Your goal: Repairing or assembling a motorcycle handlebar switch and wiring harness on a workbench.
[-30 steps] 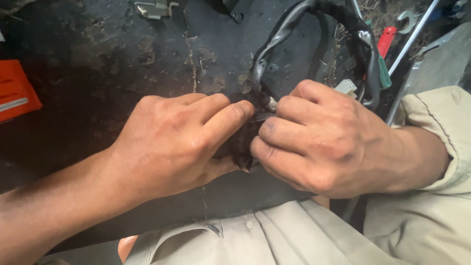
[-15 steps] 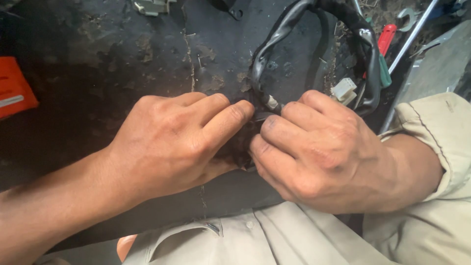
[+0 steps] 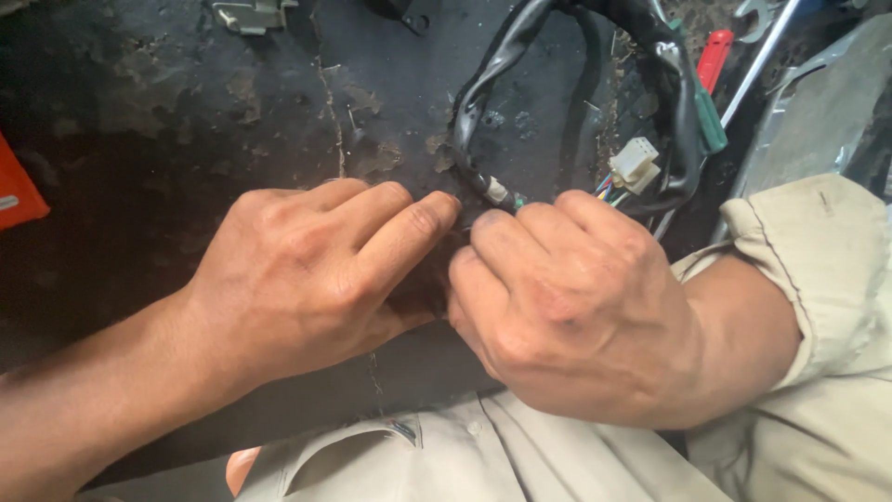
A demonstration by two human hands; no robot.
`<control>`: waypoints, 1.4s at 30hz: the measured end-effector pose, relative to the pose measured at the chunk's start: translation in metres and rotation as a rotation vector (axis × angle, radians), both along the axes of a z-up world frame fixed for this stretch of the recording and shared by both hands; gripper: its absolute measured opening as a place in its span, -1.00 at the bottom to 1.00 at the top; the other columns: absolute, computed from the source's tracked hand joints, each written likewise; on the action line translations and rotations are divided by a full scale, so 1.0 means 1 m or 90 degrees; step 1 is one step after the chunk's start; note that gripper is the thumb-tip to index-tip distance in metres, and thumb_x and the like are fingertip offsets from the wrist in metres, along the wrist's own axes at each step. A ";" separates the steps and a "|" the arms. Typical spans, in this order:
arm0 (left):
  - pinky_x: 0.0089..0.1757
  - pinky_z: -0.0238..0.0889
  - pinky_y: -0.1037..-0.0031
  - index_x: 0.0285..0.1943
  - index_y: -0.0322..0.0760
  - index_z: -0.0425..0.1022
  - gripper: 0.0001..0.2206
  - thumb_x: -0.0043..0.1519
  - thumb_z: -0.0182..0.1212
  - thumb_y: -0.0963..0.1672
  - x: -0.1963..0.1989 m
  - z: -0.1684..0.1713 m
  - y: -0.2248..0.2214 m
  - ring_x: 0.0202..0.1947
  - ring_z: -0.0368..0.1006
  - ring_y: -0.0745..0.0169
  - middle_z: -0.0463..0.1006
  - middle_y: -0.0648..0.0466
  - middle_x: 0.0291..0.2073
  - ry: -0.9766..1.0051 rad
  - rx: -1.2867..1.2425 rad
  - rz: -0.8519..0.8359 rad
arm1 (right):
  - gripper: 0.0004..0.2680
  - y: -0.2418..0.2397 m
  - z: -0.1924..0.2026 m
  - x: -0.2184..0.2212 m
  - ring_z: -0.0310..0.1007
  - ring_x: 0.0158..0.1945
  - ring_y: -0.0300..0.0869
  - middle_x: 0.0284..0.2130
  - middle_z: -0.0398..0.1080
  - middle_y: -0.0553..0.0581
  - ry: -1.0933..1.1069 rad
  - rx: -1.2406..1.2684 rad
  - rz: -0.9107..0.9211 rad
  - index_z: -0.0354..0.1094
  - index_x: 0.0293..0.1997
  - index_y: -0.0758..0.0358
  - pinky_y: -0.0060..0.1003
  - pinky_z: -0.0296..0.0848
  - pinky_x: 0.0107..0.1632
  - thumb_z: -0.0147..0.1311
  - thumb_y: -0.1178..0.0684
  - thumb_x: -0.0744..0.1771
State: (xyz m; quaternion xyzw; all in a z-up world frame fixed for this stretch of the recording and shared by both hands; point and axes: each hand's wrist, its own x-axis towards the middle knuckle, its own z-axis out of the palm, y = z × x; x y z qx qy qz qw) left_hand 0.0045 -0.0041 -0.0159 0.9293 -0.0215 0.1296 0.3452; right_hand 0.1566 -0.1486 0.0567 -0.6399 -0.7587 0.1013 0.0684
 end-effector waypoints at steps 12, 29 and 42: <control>-0.48 0.34 0.36 -0.01 -0.42 0.49 -0.41 -0.13 0.53 0.01 -0.002 0.003 -0.001 -0.39 0.58 0.10 0.58 0.00 -0.39 -0.047 -0.008 0.022 | -0.86 -0.024 0.067 0.056 0.54 -0.31 -0.03 -0.34 0.51 0.25 0.033 -0.052 -0.019 0.53 -0.13 0.43 -0.19 0.47 -0.29 0.25 0.20 0.28; -0.39 0.38 0.36 -0.18 -0.34 0.52 -0.45 -0.18 0.54 0.09 -0.006 0.001 -0.012 -0.39 0.57 0.10 0.55 0.05 -0.45 -0.045 0.086 0.019 | -0.89 -0.120 0.037 0.060 0.59 -0.34 -0.09 -0.29 0.57 0.20 0.024 -0.091 -0.437 0.55 -0.11 0.30 -0.30 0.47 -0.27 0.21 0.15 0.32; -0.40 0.37 0.30 -0.33 -0.29 0.44 -0.52 -0.20 0.53 0.07 -0.004 0.010 -0.011 -0.43 0.54 0.05 0.49 0.04 -0.52 -0.060 0.067 0.011 | -0.88 -0.045 0.015 0.107 0.54 -0.36 0.08 -0.39 0.52 0.30 -0.037 0.019 -0.332 0.56 -0.15 0.34 -0.14 0.41 -0.31 0.23 0.08 0.37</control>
